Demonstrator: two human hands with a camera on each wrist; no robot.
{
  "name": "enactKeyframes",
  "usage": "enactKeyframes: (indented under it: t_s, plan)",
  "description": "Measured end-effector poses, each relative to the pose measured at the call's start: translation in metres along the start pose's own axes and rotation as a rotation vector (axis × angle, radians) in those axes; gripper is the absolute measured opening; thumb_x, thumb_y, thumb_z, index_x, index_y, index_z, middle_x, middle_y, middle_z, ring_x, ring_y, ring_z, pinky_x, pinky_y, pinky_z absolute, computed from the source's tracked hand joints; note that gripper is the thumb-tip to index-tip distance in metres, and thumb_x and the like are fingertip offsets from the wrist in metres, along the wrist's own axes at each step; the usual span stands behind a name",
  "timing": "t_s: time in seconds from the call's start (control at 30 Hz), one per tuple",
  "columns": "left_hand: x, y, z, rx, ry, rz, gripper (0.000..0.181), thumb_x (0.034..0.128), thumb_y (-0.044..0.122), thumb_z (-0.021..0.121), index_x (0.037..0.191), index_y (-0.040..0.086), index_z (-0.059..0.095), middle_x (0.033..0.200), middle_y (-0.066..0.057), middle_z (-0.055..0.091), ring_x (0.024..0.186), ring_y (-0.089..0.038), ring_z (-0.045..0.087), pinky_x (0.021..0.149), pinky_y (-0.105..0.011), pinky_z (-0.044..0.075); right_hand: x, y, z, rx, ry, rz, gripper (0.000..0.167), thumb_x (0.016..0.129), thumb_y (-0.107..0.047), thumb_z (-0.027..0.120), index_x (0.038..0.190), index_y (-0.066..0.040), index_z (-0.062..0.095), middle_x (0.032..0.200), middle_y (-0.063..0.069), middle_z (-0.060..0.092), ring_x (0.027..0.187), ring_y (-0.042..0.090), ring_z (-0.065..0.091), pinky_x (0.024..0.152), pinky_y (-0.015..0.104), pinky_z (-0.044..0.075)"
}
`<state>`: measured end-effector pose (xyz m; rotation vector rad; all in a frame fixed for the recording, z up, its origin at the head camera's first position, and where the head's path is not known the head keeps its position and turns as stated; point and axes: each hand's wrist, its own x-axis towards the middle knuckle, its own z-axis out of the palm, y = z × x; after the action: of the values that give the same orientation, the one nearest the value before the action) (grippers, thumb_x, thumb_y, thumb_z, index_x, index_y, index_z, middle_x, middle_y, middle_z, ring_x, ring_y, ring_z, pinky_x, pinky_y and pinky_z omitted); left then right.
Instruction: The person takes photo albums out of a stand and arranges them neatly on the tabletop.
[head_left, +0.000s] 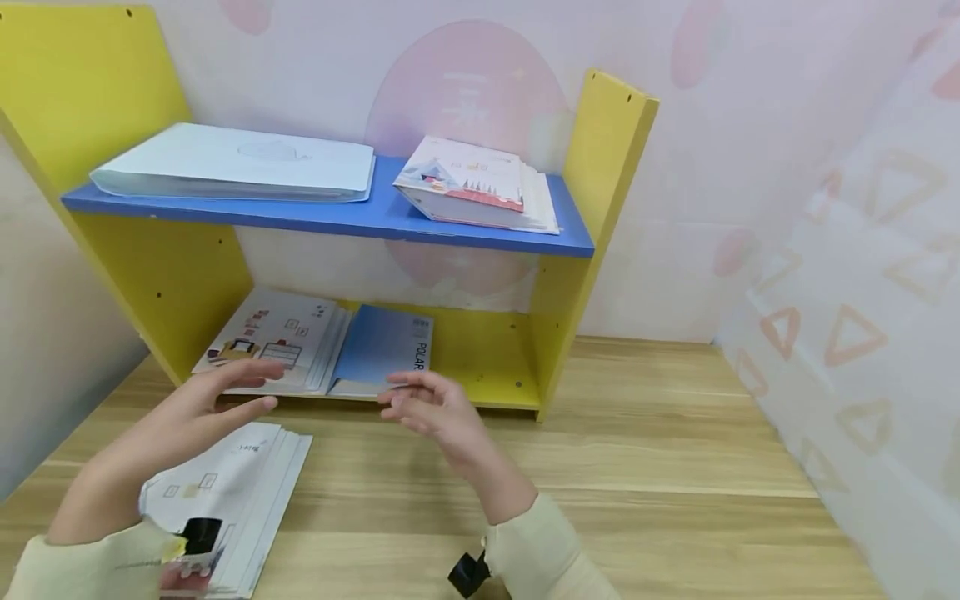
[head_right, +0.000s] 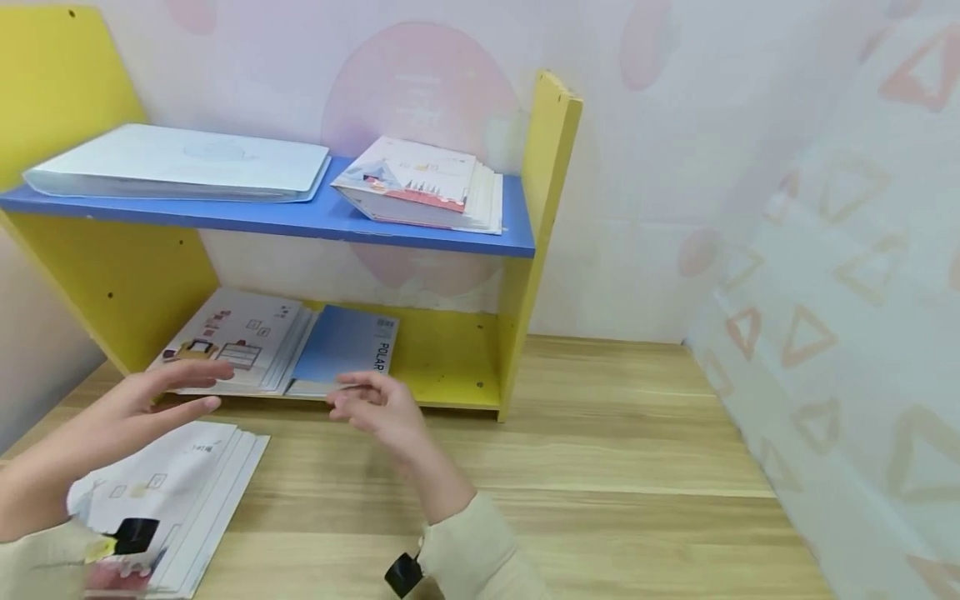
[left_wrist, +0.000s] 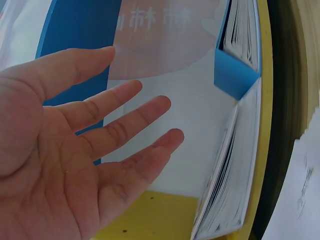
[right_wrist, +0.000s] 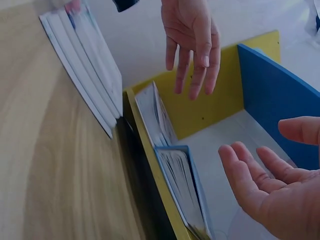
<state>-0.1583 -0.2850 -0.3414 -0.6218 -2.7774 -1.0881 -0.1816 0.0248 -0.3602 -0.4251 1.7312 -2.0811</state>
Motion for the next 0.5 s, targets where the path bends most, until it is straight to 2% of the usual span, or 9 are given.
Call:
enactKeyframes:
  t_s: [0.03,0.13,0.2,0.27,0.4,0.5]
  plan:
    - [0.003,0.002,0.002,-0.008,-0.009,0.006,0.039,0.0997,0.014,0.060,0.138,0.006,0.053,0.138,-0.011,0.054,0.111,0.017,0.049,0.081,-0.012,0.049,0.001,-0.001,-0.003,0.010,0.008,-0.013,0.043,0.095,-0.008,0.061,0.137,-0.002,0.054,0.128,0.021,0.063,0.110,0.026,0.067,0.111,0.047,0.043]
    - [0.012,0.009,0.007,-0.019,-0.029,0.009,0.040,0.1008,0.016,0.058,0.140,0.008,0.052,0.141,-0.017,0.054,0.118,-0.006,0.059,0.083,-0.017,0.051,0.004,-0.004,-0.012,0.032,0.045,-0.048,0.042,0.096,-0.010,0.061,0.137,-0.004,0.054,0.127,0.020,0.063,0.110,0.025,0.066,0.114,0.050,0.039]
    - [0.018,0.013,0.012,-0.020,-0.034,-0.001,0.041,0.1015,0.019,0.058,0.140,0.009,0.051,0.142,-0.017,0.054,0.121,-0.024,0.058,0.086,-0.022,0.052,0.006,-0.004,-0.018,0.035,0.074,-0.064,0.041,0.097,-0.011,0.061,0.137,-0.003,0.054,0.127,0.019,0.063,0.110,0.024,0.065,0.114,0.051,0.039]
    - [0.023,0.016,0.016,-0.034,-0.031,0.000,0.042,0.1019,0.019,0.057,0.141,0.006,0.049,0.142,-0.019,0.053,0.123,-0.038,0.055,0.091,-0.032,0.053,0.008,-0.004,-0.023,0.025,0.100,-0.077,0.042,0.098,-0.011,0.060,0.137,-0.001,0.053,0.128,0.019,0.063,0.108,0.021,0.066,0.114,0.051,0.039]
    - [0.032,0.018,0.024,-0.083,-0.007,-0.020,0.044,0.1029,0.018,0.054,0.143,0.002,0.045,0.142,-0.023,0.051,0.126,-0.043,0.052,0.096,-0.058,0.049,0.013,-0.004,-0.031,-0.009,0.152,-0.098,0.042,0.096,-0.011,0.060,0.136,0.000,0.053,0.130,0.022,0.062,0.107,0.021,0.065,0.111,0.051,0.042]
    - [0.039,0.018,0.029,-0.103,0.022,-0.050,0.047,0.1030,0.018,0.053,0.145,-0.002,0.042,0.143,-0.026,0.048,0.127,-0.045,0.050,0.099,-0.064,0.044,0.018,-0.005,-0.034,-0.040,0.192,-0.122,0.040,0.095,-0.009,0.060,0.133,0.000,0.055,0.129,0.023,0.061,0.107,0.024,0.064,0.106,0.050,0.045]
